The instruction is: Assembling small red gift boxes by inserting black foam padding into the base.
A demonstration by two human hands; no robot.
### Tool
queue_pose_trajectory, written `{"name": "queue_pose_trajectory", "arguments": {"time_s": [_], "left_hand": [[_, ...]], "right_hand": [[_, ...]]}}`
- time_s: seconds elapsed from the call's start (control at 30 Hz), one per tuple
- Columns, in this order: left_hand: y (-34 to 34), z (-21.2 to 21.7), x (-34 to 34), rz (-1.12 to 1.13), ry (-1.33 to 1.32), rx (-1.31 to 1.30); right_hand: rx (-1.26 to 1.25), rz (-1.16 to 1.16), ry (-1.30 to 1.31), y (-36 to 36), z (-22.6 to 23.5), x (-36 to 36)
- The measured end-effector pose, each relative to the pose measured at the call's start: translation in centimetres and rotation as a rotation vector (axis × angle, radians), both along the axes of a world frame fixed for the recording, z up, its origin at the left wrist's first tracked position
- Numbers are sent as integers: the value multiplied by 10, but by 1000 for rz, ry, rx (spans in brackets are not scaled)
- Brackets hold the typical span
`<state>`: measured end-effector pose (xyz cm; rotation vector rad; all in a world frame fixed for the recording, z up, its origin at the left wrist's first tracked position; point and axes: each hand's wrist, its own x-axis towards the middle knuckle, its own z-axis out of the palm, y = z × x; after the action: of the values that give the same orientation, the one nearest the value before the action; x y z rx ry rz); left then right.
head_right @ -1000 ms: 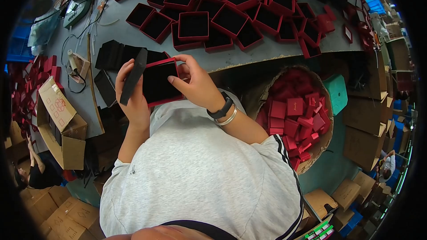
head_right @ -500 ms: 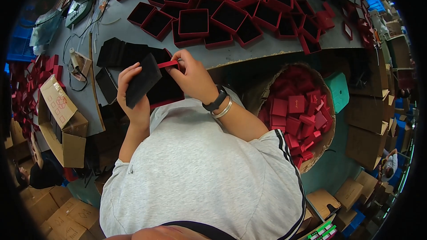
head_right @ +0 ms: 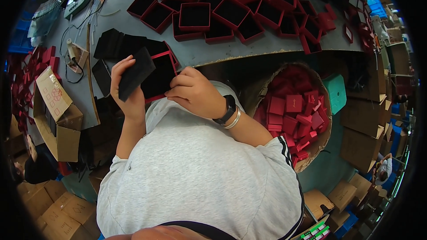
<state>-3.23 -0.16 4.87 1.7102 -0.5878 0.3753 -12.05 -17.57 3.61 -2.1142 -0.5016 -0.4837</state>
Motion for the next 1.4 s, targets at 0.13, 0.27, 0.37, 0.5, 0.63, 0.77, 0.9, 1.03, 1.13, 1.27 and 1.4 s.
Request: {"name": "queue_pose_trajectory", "arguments": {"time_s": [0.13,0.27,0.37,0.5,0.63,0.77,0.9,1.03,1.13,1.27,1.4], "left_hand": [[-5,-1,2,22,-68,81],[-9,-9,6,-8,3,31],[-16,-13,7,-27,58,4],[-28,-6,1,-55,607,-289],[-30,-9,-5,-161,806,-447],[-29,-13,-9,-180,845,-538],[-35,-2,-15,-202,723,-372],[-36,-7,-19,-187,423,-101],[-37,9,-25,-205,286,72],[-36,-7,-21,-179,466,-103],[-32,-11,-9,-132,596,-228]], "right_hand": [[302,-30,106,-27,7,-9],[445,-248,292,-51,4,-21],[-199,-567,218,-65,5,-20],[693,-304,489,-57,-5,-21],[704,-192,656,-26,-9,-12],[667,-219,728,-14,-9,-4],[398,-307,504,-7,-15,0],[252,-463,405,6,-13,2],[234,-502,443,6,-12,4],[353,-354,369,-4,-27,7],[863,-163,671,-29,-27,10]]}}
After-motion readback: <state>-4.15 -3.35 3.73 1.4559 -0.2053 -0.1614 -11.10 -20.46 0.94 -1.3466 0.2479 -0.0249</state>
